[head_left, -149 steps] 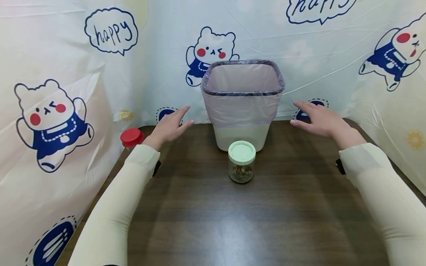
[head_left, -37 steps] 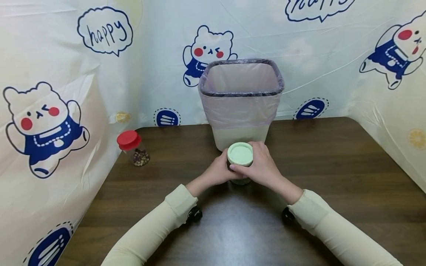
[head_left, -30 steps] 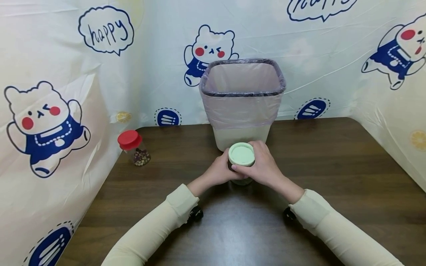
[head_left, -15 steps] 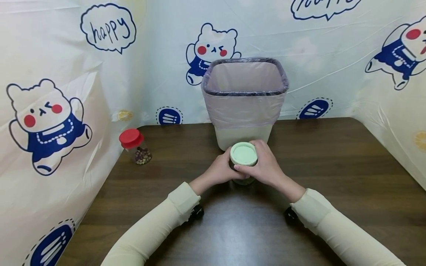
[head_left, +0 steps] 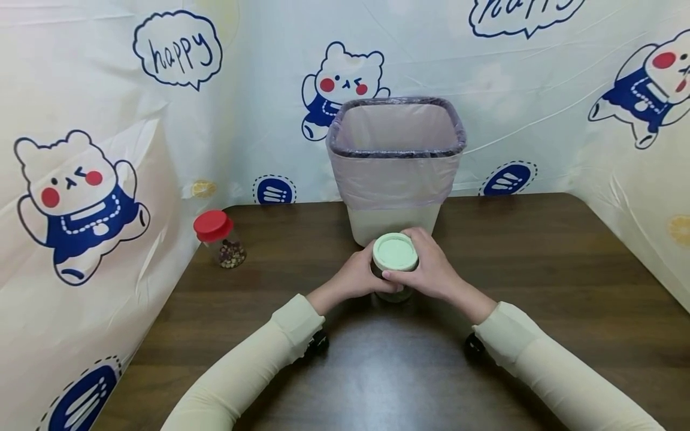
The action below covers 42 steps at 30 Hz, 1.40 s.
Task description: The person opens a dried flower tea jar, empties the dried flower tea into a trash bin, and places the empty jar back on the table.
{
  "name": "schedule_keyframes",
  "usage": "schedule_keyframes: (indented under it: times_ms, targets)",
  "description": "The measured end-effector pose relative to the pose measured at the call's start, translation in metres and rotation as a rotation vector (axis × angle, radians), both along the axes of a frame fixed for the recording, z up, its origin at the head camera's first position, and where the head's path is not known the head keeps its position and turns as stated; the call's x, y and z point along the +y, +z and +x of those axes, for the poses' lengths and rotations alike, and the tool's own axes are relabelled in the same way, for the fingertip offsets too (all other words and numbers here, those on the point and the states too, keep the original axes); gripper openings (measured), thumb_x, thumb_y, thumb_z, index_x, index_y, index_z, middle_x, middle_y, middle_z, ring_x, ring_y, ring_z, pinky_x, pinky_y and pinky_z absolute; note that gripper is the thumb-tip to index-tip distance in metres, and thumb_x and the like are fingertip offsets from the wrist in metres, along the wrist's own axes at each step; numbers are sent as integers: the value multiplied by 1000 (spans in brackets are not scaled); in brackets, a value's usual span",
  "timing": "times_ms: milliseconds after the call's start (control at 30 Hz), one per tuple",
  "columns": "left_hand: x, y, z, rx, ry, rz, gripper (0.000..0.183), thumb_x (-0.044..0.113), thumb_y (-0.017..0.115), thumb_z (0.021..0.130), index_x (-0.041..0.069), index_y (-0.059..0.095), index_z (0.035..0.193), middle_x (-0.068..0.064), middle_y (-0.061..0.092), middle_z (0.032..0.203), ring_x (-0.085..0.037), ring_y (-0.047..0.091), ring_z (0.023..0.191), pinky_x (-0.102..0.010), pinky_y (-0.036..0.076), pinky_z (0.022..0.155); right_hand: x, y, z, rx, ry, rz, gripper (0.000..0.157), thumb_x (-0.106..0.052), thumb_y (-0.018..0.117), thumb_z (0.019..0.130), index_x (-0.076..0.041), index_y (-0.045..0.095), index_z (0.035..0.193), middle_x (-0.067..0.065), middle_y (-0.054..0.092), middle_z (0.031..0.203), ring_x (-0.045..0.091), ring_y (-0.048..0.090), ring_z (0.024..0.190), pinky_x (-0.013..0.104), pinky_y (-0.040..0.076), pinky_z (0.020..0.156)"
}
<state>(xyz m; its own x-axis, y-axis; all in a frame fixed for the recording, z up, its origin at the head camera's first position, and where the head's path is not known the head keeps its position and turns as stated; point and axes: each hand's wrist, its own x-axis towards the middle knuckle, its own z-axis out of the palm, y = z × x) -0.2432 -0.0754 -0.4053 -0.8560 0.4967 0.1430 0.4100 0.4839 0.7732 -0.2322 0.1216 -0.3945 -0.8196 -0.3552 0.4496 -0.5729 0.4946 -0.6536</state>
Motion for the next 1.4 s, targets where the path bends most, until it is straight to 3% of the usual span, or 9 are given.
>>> schedule_keyframes:
  times_ms: [367,533,700,867,1400]
  targets:
    - [-3,2,-3,-36,-53,-21,90,33,88,69,19,38,143,4,55,128,-10,54,112,-33,45,93,12,2,-19,-46,241,-16,66,-20,88,69,-6,53,124,6,53,119,21,49,108,42,39,92]
    - [-2,1,-3,-43,-61,-30,91,34,88,69,19,38,143,4,55,128,-10,54,112,-33,45,93,15,0,-22,-66,277,-9,69,-15,89,69,-3,51,125,10,52,120,25,48,108,45,39,92]
    - [-3,1,-3,-42,-71,-32,91,33,88,70,19,37,144,4,55,129,-9,53,112,-35,45,94,15,1,-15,-99,225,11,69,-26,87,71,-9,50,127,5,49,121,20,47,110,43,39,94]
    - [-4,2,-2,-50,-72,-25,92,34,87,70,19,36,144,4,54,130,-9,52,114,-34,44,94,9,8,-3,-152,160,-17,69,-27,86,74,-8,49,129,7,49,123,22,47,111,44,39,94]
    - [-4,-2,-4,-31,-80,-13,89,27,86,72,16,36,144,-1,54,133,-13,53,116,-35,44,95,-22,3,35,-215,-224,-160,83,-40,84,74,-4,40,135,10,43,126,25,42,116,44,37,95]
